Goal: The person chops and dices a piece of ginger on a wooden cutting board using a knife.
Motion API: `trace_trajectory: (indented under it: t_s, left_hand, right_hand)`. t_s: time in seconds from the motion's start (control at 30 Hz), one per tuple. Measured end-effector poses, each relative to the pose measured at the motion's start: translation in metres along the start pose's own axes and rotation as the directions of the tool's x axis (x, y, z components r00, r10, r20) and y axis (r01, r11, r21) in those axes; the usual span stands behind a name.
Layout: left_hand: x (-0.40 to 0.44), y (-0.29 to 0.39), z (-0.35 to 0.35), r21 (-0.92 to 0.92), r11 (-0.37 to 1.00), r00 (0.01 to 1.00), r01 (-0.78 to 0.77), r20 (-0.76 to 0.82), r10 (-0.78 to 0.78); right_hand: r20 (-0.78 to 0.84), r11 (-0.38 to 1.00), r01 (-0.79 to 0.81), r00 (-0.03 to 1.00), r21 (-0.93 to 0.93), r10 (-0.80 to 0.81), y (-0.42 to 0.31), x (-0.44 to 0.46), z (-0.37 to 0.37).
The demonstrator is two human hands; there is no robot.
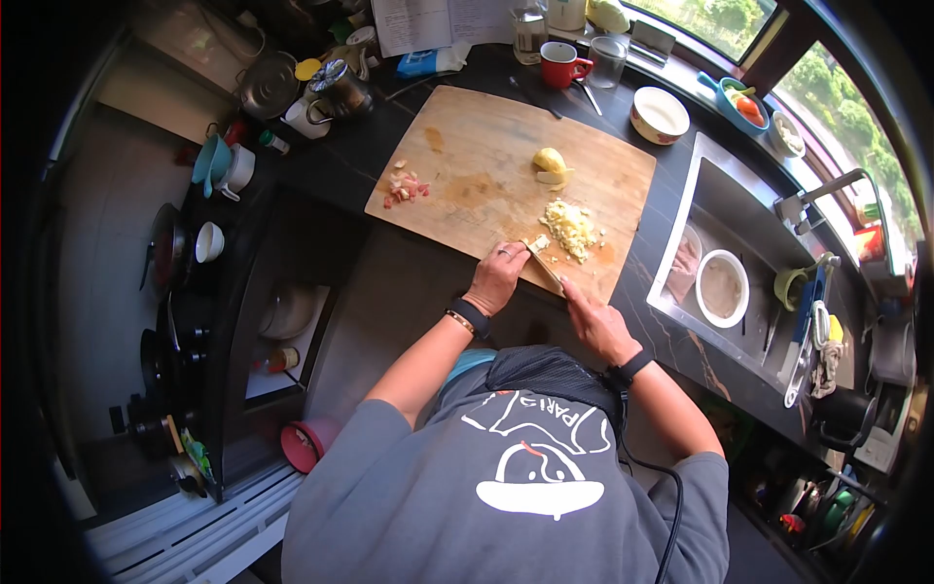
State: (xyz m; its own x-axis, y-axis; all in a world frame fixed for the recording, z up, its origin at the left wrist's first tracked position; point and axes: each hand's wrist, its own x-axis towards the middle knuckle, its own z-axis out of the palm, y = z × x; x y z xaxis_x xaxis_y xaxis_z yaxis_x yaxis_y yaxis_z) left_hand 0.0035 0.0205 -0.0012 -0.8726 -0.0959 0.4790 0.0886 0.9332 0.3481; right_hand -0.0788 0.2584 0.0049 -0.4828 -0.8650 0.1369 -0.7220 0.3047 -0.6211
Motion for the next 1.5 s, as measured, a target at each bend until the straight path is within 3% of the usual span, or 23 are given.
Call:
trace_trajectory:
  t_s: [0.07, 0.13, 0.27, 0.5, 0.83, 1.1, 1.3, 1.5]
  left_hand:
    - [0.000, 0.000, 0.001, -0.011, 1.000, 1.000, -0.004, -0.023, 0.003]
    - [-0.002, 0.001, 0.000, -0.108, 0.989, 0.995, 0.103, 0.004, -0.104]
    - [-0.003, -0.004, -0.004, -0.044, 0.999, 0.999, 0.012, -0.040, -0.013]
    - [-0.006, -0.007, -0.007, -0.100, 0.994, 0.997, -0.044, -0.061, 0.038]
    - [-0.005, -0.008, -0.005, -0.023, 0.997, 0.997, -0.071, -0.009, 0.071]
    - [-0.006, -0.009, -0.004, -0.005, 0.999, 0.998, -0.051, 0.022, 0.051]
    - [-0.005, -0.008, -0.004, -0.011, 0.998, 0.998, -0.064, 0.009, 0.064]
    - [-0.007, -0.010, -0.002, -0.001, 0.995, 0.995, -0.095, -0.007, 0.095]
  right_hand:
    - [0.068, 0.998, -0.049, 0.996, -0.025, 0.051, -0.001, -0.017, -0.015]
    - [0.141, 0.995, -0.098, 0.985, -0.022, 0.101, -0.001, -0.035, -0.028]
    - [0.167, 0.994, -0.109, 0.980, 0.008, 0.106, -0.002, -0.056, -0.053]
    - [0.086, 0.995, -0.057, 0.995, 0.080, 0.050, -0.017, -0.015, -0.049]
    - [0.169, 0.996, -0.085, 0.982, 0.005, 0.083, -0.015, 0.019, -0.019]
    - [0.048, 0.999, -0.033, 0.998, 0.020, 0.032, -0.003, 0.001, -0.005]
    - [0.183, 0.995, -0.098, 0.978, -0.001, 0.096, 0.001, -0.056, -0.044]
    - [0.142, 0.994, -0.086, 0.987, 0.065, 0.076, -0.009, -0.043, -0.055]
